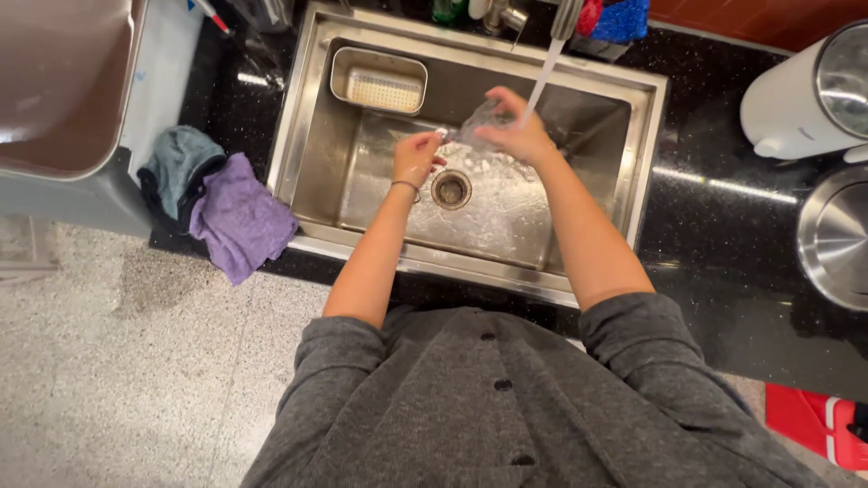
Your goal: Washing dishes in a sink and wiping down the surrounding counter surfaces in a coffee shop.
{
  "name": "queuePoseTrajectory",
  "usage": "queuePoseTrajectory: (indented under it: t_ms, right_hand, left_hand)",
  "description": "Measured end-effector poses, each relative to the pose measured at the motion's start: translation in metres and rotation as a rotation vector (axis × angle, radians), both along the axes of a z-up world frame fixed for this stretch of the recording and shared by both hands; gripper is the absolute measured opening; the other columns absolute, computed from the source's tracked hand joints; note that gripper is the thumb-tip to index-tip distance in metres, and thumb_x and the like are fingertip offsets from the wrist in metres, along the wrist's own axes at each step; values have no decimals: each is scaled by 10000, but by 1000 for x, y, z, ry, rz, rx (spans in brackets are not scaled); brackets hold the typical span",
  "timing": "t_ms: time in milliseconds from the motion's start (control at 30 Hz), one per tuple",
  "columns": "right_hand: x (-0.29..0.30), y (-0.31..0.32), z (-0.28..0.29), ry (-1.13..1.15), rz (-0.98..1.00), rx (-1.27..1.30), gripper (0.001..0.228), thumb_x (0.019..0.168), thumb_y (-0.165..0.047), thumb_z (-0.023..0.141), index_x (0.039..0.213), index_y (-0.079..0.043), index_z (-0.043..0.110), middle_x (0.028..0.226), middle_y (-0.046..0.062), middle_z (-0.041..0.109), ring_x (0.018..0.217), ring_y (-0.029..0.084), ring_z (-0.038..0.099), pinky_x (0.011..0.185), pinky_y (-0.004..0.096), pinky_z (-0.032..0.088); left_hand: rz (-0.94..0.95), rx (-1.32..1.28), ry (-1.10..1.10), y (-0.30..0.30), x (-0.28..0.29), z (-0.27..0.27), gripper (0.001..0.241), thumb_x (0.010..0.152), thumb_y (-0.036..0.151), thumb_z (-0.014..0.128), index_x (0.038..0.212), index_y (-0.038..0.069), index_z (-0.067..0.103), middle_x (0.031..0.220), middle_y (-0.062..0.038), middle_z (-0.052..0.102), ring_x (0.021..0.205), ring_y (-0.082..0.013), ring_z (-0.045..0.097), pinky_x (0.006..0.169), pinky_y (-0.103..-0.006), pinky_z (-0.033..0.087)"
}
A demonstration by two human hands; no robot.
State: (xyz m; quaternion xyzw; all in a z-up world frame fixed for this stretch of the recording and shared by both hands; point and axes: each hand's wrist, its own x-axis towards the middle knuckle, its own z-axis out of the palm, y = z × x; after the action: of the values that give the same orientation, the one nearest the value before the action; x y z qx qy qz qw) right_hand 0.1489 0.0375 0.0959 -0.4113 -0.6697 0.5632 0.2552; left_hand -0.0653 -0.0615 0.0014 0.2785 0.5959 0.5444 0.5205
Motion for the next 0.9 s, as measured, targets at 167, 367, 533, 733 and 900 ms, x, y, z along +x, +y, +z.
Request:
queuePoseTrajectory:
  t_ms: [167,367,533,733,900]
  right_hand:
    - [34,-36,8,-413,11,218,769,627,-334,940,1303,-174,610,1230,112,599,1019,273,665,818,383,580]
    - [74,-61,-47,-387,-193,305,897,657,-368,956,1420,-130,550,1245,150,584,1104,276,623,894,400,567]
    - [74,-80,-42,-377,-283,-126,876,624,-390,885,1399,-163,544,1271,107,545,1010,294,658,747,442,605]
    - [61,-78,-18,-373,-341,282,957,628,-344,1005,1347,-62,440,1210,155,608,1115,314,626,946,411,520]
    - [39,-67,13,-304,-215,548,917,618,-181,1009,1409,-141,547,1269,212,557,1116,342,625,950,390,549]
  left_hand:
    - [9,71,-58,36,28,-24,223,983,271,682,981,49,697,903,-70,779,491,-75,562,406,-236,393]
    - [-246,119,-123,80,115,-20,190,982,266,621,943,81,605,807,-74,766,480,-79,524,421,-261,424]
    - [-396,50,228,125,146,-14,330,1049,326,617,880,47,669,708,-91,735,580,-122,656,519,-270,513]
    - [-169,322,-89,133,108,8,236,953,247,633,942,13,661,1332,1,640,696,-148,688,554,-369,597]
    - [-169,220,-408,154,87,28,287,968,320,677,1141,93,710,1488,109,504,1219,-67,559,1021,-375,479]
